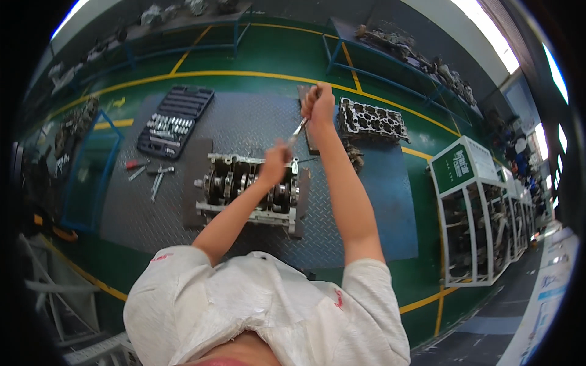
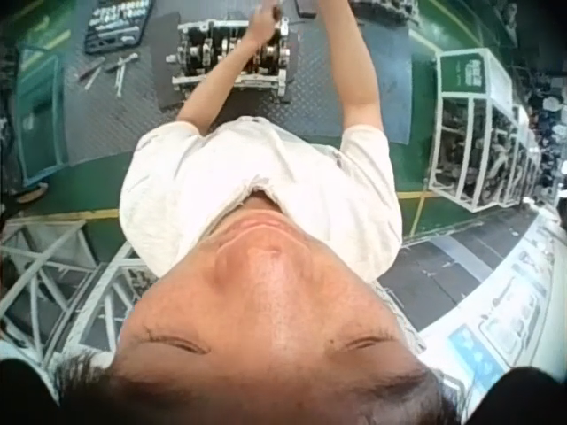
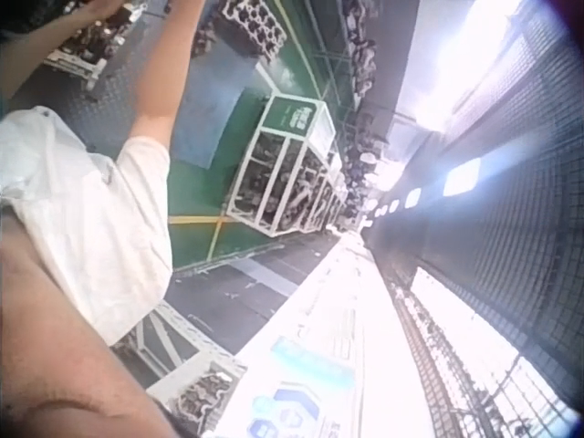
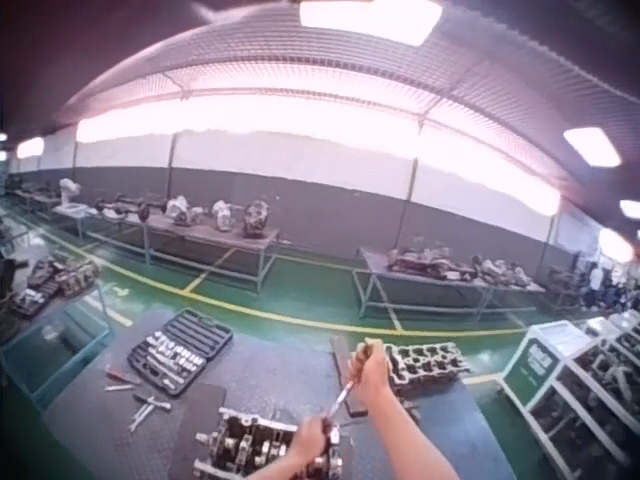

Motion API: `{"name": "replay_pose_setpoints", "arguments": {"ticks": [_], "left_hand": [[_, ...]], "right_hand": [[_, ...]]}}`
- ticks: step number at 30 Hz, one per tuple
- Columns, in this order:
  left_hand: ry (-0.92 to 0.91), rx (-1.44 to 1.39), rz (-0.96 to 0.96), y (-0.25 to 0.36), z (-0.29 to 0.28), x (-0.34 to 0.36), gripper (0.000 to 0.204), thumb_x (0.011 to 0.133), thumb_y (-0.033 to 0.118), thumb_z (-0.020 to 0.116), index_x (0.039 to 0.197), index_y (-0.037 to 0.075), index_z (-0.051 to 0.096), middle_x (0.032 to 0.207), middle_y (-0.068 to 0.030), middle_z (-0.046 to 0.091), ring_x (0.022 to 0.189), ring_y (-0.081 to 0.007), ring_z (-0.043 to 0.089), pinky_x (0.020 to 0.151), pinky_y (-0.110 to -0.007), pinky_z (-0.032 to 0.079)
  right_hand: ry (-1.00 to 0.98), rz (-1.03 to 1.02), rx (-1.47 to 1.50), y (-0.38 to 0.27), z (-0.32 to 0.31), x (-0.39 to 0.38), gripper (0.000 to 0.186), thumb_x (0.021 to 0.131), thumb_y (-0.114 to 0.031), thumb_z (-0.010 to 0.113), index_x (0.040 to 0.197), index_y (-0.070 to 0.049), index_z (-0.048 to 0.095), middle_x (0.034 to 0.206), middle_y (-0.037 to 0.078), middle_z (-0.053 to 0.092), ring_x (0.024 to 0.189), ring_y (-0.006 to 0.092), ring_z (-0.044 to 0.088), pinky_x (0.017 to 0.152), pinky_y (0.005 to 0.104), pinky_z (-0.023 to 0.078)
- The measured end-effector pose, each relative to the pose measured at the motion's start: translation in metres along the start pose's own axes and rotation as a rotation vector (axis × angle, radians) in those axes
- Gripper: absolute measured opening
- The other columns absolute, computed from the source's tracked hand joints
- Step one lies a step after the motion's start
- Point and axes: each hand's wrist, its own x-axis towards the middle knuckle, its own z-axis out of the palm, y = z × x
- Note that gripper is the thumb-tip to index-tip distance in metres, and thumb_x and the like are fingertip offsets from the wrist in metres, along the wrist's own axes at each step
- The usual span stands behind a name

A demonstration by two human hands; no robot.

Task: Using a socket wrench to loosen or tighten bolts on an engine block crankshaft assembly.

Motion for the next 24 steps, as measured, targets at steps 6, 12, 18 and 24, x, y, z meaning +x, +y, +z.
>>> {"name": "replay_pose_setpoints", "arguments": {"ticks": [6,12,18,24], "left_hand": [[0.422,0.039,0.428,-0.084,-0.005,0.081,0.042,0.093,0.038,0.036,0.092,-0.001,0.053,0.076,-0.0068,0.056,0.07,-0.021,0.054,0.064,-0.036,0.042],[0.066,0.312,0.059,-0.027,-0.01,-0.004,0.046,0.094,0.032,0.032,0.066,-0.001,0.049,0.052,-0.0139,0.046,0.047,-0.027,0.04,0.048,-0.04,0.032],[0.453,0.221,0.06,-0.071,-0.015,0.025,0.037,0.094,0.035,0.036,0.07,0.01,0.048,0.055,-0.0005,0.041,0.048,-0.0137,0.038,0.046,-0.029,0.031],[0.291,-0.339,-0.238,-0.009,-0.024,-0.02,0.037,0.093,0.031,0.039,0.063,0.01,0.046,0.055,0.002,0.041,0.048,-0.0066,0.035,0.045,-0.024,0.025]], "right_hand": [[-0.207,0.005,-0.213,0.051,0.104,-0.03,0.038,0.086,-0.028,0.041,0.052,-0.013,0.032,0.043,-0.003,0.025,0.036,0.0103,0.026,0.036,0.0263,0.019],[-0.089,0.009,0.056,0.008,-0.009,-0.015,0.04,0.086,-0.029,0.039,0.051,-0.014,0.027,0.044,-0.002,0.021,0.035,0.0099,0.022,0.035,0.0263,0.018],[-0.194,-0.124,-0.211,0.046,0.079,-0.048,0.039,0.084,-0.025,0.046,0.05,-0.011,0.033,0.044,-0.002,0.029,0.036,0.0087,0.024,0.035,0.0256,0.018],[-0.229,0.043,0.078,0.006,0.015,-0.027,0.039,0.084,-0.024,0.045,0.051,-0.01,0.032,0.044,-0.001,0.028,0.037,0.0089,0.024,0.036,0.0257,0.017]]}}
